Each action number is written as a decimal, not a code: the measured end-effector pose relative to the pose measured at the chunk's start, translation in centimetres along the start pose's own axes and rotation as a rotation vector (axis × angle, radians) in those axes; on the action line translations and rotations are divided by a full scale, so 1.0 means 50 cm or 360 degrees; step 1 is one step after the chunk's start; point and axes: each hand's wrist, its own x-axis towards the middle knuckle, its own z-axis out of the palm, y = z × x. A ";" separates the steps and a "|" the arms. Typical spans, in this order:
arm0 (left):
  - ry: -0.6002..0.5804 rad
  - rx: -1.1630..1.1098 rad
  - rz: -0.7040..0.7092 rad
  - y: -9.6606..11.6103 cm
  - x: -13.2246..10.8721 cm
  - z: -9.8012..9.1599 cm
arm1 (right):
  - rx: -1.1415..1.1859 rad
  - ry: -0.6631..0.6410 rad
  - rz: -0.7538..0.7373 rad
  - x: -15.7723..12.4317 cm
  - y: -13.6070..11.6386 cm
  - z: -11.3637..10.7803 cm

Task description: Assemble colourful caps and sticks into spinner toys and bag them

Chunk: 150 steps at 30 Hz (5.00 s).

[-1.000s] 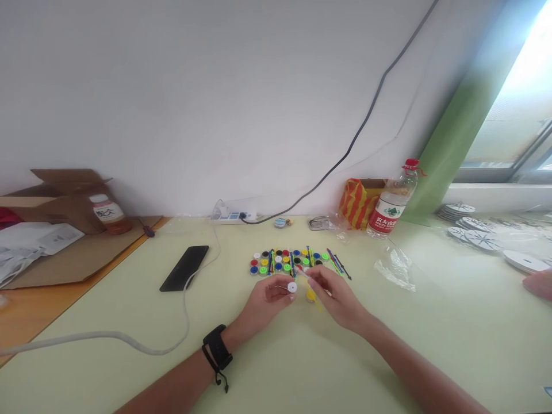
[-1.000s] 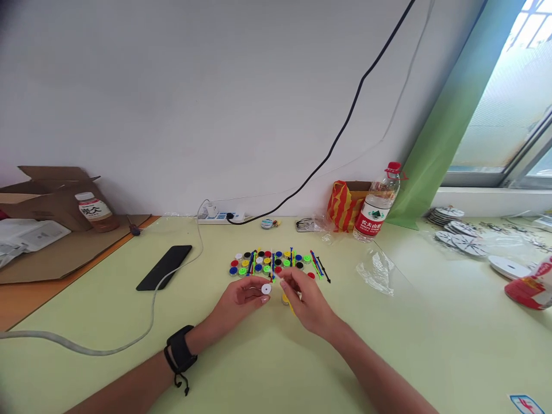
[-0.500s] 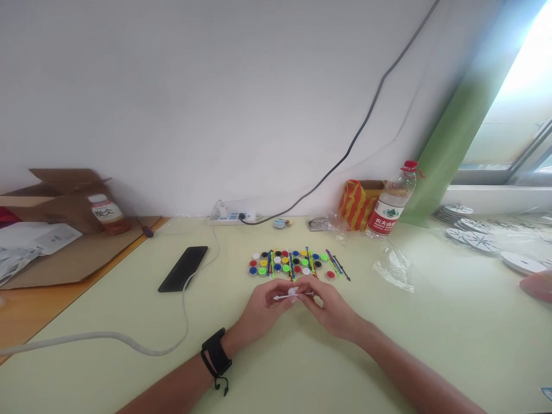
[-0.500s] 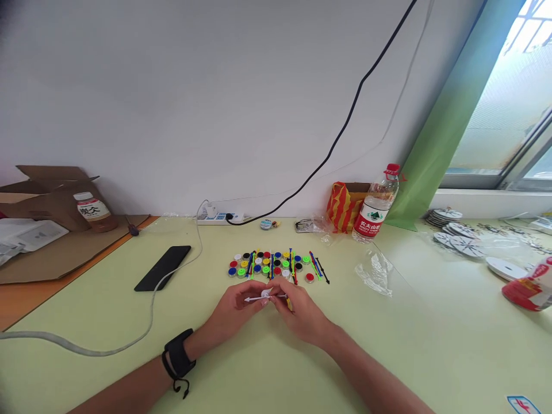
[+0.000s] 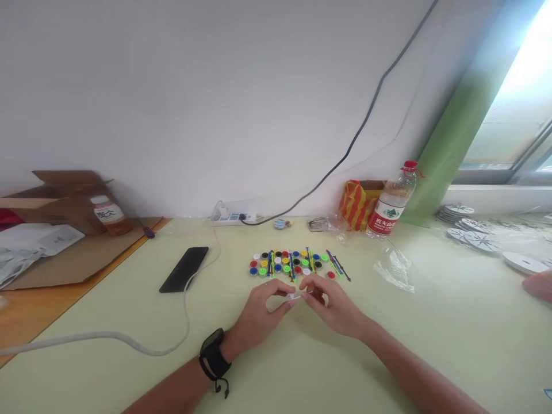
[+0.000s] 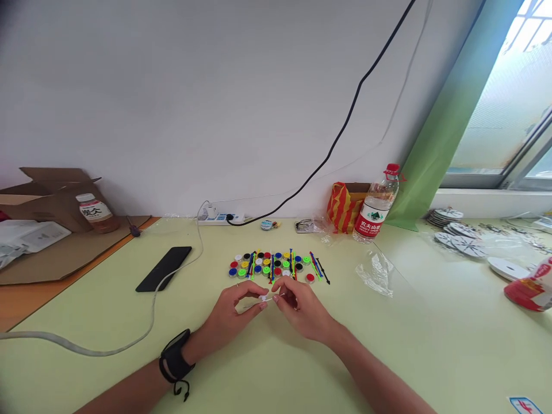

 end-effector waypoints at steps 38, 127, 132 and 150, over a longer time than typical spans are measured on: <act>0.0036 -0.0984 -0.0427 -0.028 0.015 0.004 | 0.0195 0.0000 -0.0084 -0.008 0.010 -0.003; 0.0031 -0.1071 -0.0493 -0.026 0.019 0.006 | -0.0304 0.0012 -0.0162 -0.011 0.022 -0.008; -0.0029 -0.1007 -0.0414 -0.022 0.013 0.009 | -0.0196 -0.0062 -0.0195 -0.008 0.018 -0.003; -0.0060 -0.0661 -0.0178 -0.023 0.000 0.023 | -0.0249 0.0008 -0.0227 -0.001 0.019 0.001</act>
